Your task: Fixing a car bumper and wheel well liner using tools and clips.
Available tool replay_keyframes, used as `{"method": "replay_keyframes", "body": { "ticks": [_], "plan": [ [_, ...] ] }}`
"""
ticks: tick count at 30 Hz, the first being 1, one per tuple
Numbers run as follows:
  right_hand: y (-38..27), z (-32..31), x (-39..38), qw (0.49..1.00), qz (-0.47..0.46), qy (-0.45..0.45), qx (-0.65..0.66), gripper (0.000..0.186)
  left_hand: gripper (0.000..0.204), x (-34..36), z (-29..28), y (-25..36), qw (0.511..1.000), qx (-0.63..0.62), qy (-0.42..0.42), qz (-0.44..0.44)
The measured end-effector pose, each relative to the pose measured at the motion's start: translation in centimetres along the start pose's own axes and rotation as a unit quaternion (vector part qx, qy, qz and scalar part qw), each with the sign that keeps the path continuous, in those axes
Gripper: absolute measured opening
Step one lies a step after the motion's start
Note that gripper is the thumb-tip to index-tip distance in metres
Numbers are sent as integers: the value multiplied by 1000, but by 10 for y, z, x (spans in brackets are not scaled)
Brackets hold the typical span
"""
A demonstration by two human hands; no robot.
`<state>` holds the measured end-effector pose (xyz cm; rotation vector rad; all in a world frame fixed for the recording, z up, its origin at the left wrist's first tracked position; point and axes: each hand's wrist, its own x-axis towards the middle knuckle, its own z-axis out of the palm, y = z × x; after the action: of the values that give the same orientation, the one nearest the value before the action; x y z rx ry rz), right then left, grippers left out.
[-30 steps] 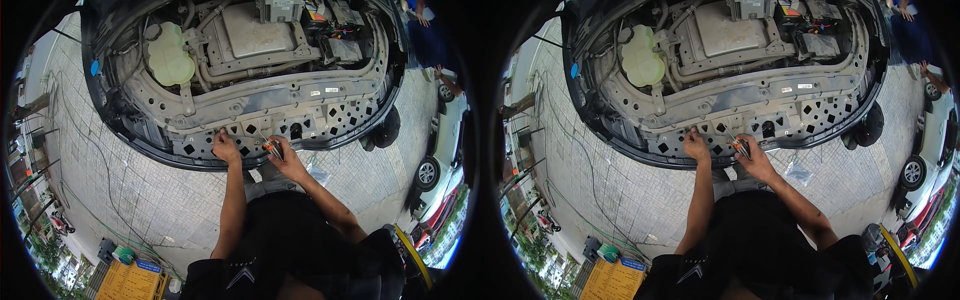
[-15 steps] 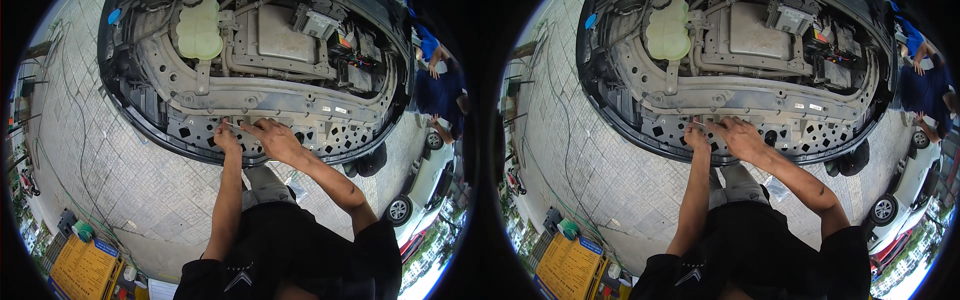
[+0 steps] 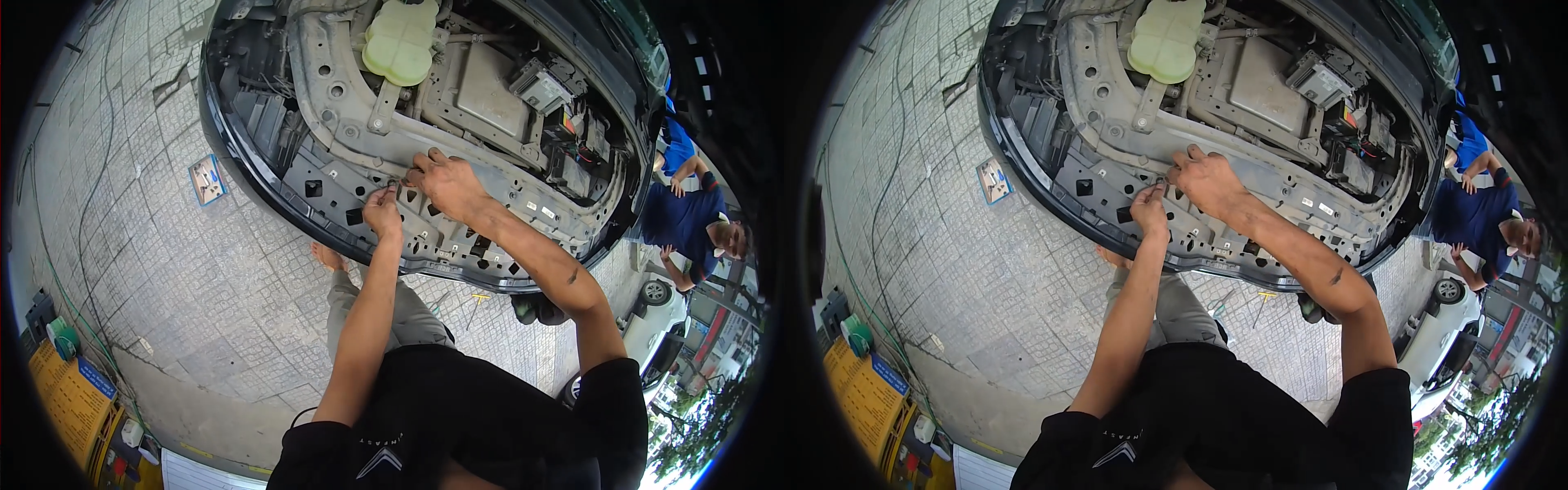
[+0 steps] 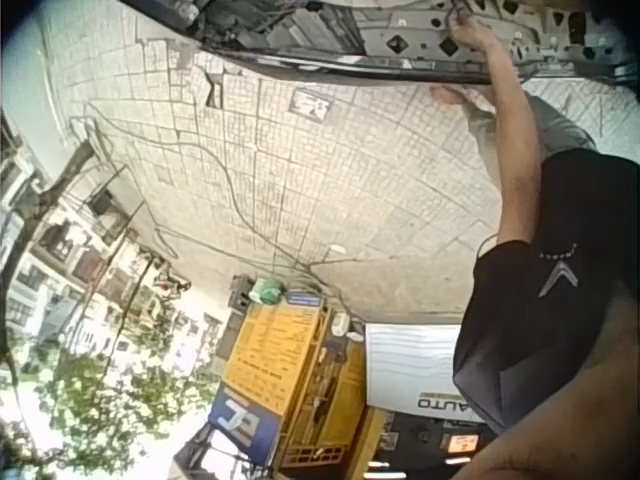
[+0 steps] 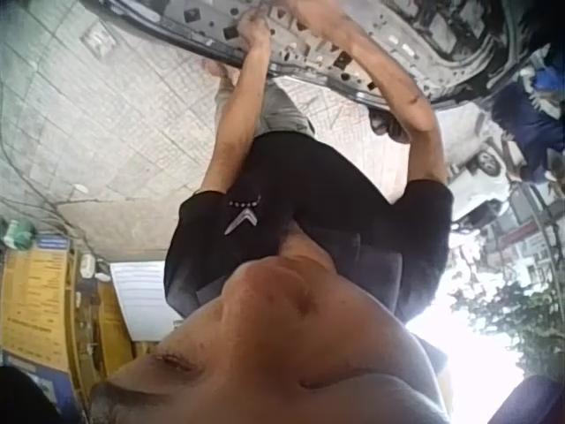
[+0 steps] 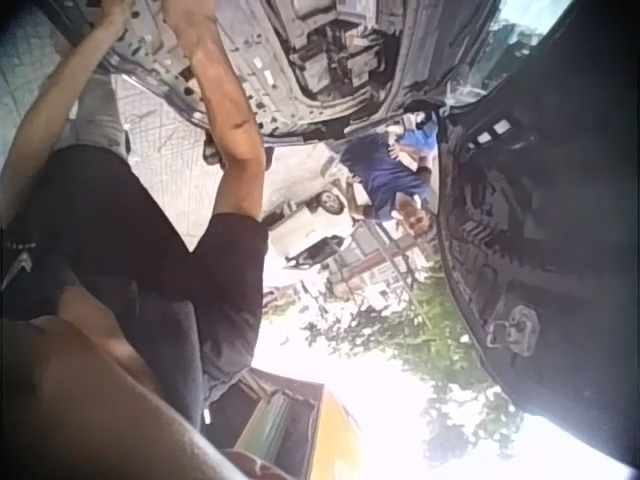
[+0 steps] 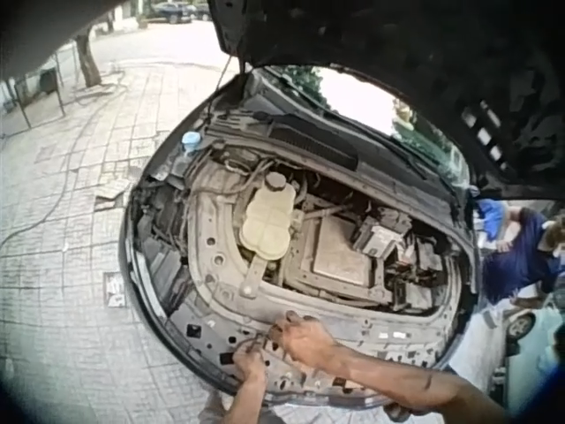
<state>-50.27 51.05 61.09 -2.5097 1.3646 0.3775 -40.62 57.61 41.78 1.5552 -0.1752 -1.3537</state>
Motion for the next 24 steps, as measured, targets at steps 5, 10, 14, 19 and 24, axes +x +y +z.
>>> {"method": "replay_keyframes", "body": {
  "ticks": [5, 10, 14, 19, 24],
  "plan": [
    [-2, 0, 6, 1000, 0, -8, -15, 30, 10, -2, 3, 6, 999, 43, 2, 1],
    [-6, -5, 6, 1000, -10, -12, -19, 24, 12, 0, 1, 5, 996, 92, -4, 0],
    [-14, -15, -22, 990, 115, 19, 83, 30, 13, 2, -3, 6, 994, 102, -10, 27],
    [-36, 1, -69, 644, 302, 109, 694, 22, 28, -3, -40, 26, 984, 159, -48, 62],
    [-81, 8, -93, 319, 290, 210, 877, 26, 50, -61, -50, 142, 957, 42, -284, -42]
  ]
}}
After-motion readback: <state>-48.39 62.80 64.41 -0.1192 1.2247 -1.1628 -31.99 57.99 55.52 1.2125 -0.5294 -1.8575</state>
